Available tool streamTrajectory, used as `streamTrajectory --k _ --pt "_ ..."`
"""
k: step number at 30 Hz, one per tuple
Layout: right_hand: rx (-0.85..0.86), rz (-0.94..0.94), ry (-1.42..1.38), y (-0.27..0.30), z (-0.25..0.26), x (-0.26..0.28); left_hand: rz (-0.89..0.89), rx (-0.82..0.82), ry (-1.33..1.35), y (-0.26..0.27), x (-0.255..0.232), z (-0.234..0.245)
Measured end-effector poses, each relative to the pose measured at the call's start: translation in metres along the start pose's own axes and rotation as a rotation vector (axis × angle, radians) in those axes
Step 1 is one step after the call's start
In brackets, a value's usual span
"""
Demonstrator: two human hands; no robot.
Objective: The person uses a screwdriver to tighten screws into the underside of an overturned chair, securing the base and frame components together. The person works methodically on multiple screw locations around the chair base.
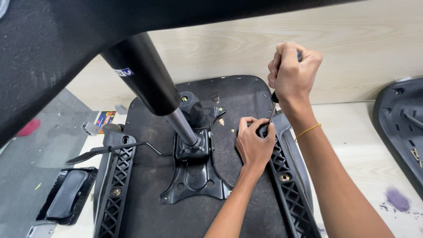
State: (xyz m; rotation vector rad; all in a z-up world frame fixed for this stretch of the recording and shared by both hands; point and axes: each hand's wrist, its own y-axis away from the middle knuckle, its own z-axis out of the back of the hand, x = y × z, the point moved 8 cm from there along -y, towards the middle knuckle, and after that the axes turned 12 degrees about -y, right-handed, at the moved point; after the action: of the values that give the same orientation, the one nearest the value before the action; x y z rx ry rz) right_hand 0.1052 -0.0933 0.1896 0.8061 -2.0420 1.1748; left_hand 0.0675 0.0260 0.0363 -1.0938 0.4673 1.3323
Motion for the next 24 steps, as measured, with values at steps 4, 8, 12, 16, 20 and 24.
streamTrajectory --k 4,8,12,16,20,24 --pt "0.162 -0.143 -0.114 -0.001 0.006 -0.013 0.006 0.002 -0.001 -0.002 -0.001 -0.001" --pt "0.245 -0.283 -0.22 -0.011 0.017 -0.013 0.002 0.028 -0.003 -0.002 -0.002 -0.001" --pt "0.274 -0.272 -0.256 -0.014 0.025 -0.005 -0.033 -0.006 -0.02 -0.003 -0.006 0.004" --pt "0.059 0.014 -0.032 -0.009 0.039 0.0 -0.012 0.018 -0.033 -0.004 -0.007 0.001" --pt "-0.04 0.292 0.107 0.006 0.027 0.008 0.011 0.043 -0.042 -0.005 -0.004 0.002" --pt "-0.029 0.236 0.128 0.008 0.012 0.005 0.019 0.042 -0.006 -0.004 -0.003 0.001"
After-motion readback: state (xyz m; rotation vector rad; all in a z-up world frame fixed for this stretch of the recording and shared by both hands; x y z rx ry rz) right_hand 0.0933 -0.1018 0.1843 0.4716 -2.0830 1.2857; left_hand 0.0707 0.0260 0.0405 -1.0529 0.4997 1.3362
